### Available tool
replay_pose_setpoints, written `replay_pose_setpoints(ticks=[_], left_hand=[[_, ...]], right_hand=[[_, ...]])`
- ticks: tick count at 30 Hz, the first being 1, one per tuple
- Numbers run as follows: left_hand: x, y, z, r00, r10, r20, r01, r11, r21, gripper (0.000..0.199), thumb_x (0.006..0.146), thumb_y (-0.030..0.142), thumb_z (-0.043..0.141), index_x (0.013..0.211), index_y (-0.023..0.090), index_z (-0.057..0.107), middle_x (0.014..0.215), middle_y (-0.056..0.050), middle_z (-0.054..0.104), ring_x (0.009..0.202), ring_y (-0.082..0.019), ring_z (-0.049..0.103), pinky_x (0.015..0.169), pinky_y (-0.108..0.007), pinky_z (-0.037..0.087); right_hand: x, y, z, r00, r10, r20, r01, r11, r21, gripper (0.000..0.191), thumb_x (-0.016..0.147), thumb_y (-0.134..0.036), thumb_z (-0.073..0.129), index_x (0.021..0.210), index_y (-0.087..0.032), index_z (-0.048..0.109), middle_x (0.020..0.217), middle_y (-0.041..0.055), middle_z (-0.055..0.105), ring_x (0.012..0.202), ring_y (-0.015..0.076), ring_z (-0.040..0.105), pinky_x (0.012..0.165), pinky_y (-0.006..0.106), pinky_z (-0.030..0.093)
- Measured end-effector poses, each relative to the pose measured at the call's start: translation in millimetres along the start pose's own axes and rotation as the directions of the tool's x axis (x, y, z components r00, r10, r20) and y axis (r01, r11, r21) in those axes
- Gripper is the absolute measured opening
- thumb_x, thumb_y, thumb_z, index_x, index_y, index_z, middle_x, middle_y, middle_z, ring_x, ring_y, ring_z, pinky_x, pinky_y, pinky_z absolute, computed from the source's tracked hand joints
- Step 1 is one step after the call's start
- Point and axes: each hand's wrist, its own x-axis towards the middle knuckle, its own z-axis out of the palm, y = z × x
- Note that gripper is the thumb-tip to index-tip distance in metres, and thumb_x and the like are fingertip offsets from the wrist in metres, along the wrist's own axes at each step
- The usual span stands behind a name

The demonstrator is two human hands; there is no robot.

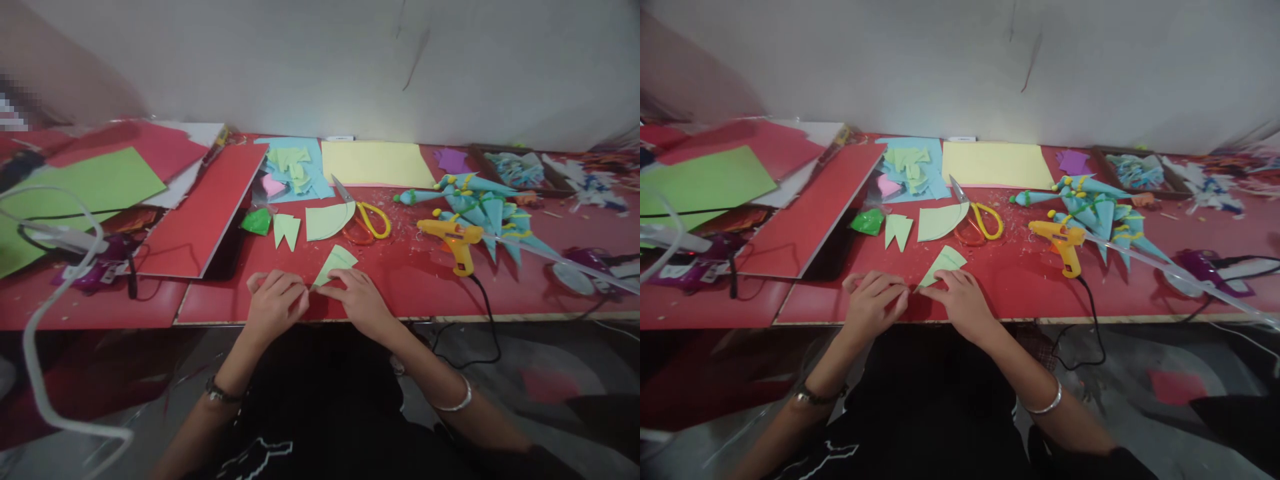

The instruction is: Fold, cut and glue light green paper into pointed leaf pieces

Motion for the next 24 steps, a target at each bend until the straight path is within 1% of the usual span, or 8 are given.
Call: replay_pose_setpoints(ticks=[3, 5, 9, 14, 18, 24], left_hand=[[0, 0, 0.8, 0.999, 0.023, 0.037, -0.022, 1.0, -0.01, 0.012, 0.078, 0.02, 0.054, 0.076, 0.024, 0.065, 0.077, 0.001, 0.067, 0.071, -0.015, 0.055, 0.071, -0.036, 0.028], [0, 1, 1.6, 0.998, 0.036, 0.057, -0.035, 0.999, -0.02, 0.013, 0.078, 0.021, 0.054, 0.078, 0.025, 0.066, 0.078, 0.001, 0.068, 0.071, -0.015, 0.055, 0.072, -0.036, 0.028], [0, 1, 2.7, 0.997, 0.034, 0.067, -0.032, 0.999, -0.036, 0.014, 0.078, 0.02, 0.053, 0.072, 0.024, 0.065, 0.076, 0.002, 0.067, 0.07, -0.015, 0.054, 0.073, -0.036, 0.029], [1, 2, 2.0, 0.998, 0.037, 0.044, -0.035, 0.998, -0.055, 0.018, 0.077, 0.018, 0.053, 0.061, 0.022, 0.062, 0.072, 0.002, 0.067, 0.068, -0.014, 0.054, 0.073, -0.036, 0.029], [2, 1, 2.1, 0.999, 0.031, 0.041, -0.029, 0.998, -0.059, 0.018, 0.076, 0.017, 0.053, 0.062, 0.021, 0.062, 0.072, 0.002, 0.067, 0.068, -0.014, 0.054, 0.074, -0.036, 0.028], [1, 1, 2.2, 0.998, 0.043, 0.051, -0.039, 0.997, -0.068, 0.019, 0.077, 0.018, 0.052, 0.06, 0.02, 0.061, 0.071, 0.002, 0.066, 0.068, -0.014, 0.053, 0.073, -0.035, 0.028]], right_hand=[[3, 6, -5, 1.0, 0.025, 0.006, -0.025, 0.987, 0.159, 0.038, 0.086, -0.007, 0.034, 0.112, -0.023, 0.057, 0.108, 0.0054, 0.057, 0.099, 0.0149, 0.049, 0.085, 0.03, 0.039], [6, 10, -6, 1.0, 0.023, 0.005, -0.024, 0.984, 0.177, 0.037, 0.085, -0.007, 0.034, 0.112, -0.019, 0.056, 0.108, 0.0063, 0.057, 0.098, 0.0155, 0.05, 0.084, 0.029, 0.04], [10, 16, -2, 1.0, 0.013, 0.012, -0.014, 0.998, 0.054, 0.039, 0.085, -0.008, 0.034, 0.113, -0.021, 0.057, 0.108, 0.0079, 0.055, 0.098, 0.0182, 0.048, 0.084, 0.032, 0.039], [12, 19, -4, 0.999, 0.037, 0.022, -0.035, 0.996, -0.083, 0.045, 0.082, -0.006, 0.036, 0.118, -0.026, 0.055, 0.115, 0.0074, 0.052, 0.103, 0.021, 0.044, 0.084, 0.034, 0.038], [14, 19, -7, 0.997, 0.066, 0.029, -0.062, 0.989, -0.137, 0.046, 0.082, -0.005, 0.036, 0.121, -0.025, 0.052, 0.116, 0.0072, 0.053, 0.102, 0.0216, 0.044, 0.082, 0.034, 0.038], [18, 22, -8, 0.993, 0.108, 0.041, -0.1, 0.981, -0.167, 0.045, 0.082, -0.006, 0.036, 0.122, -0.022, 0.051, 0.12, 0.0075, 0.052, 0.106, 0.0219, 0.043, 0.083, 0.033, 0.037]])
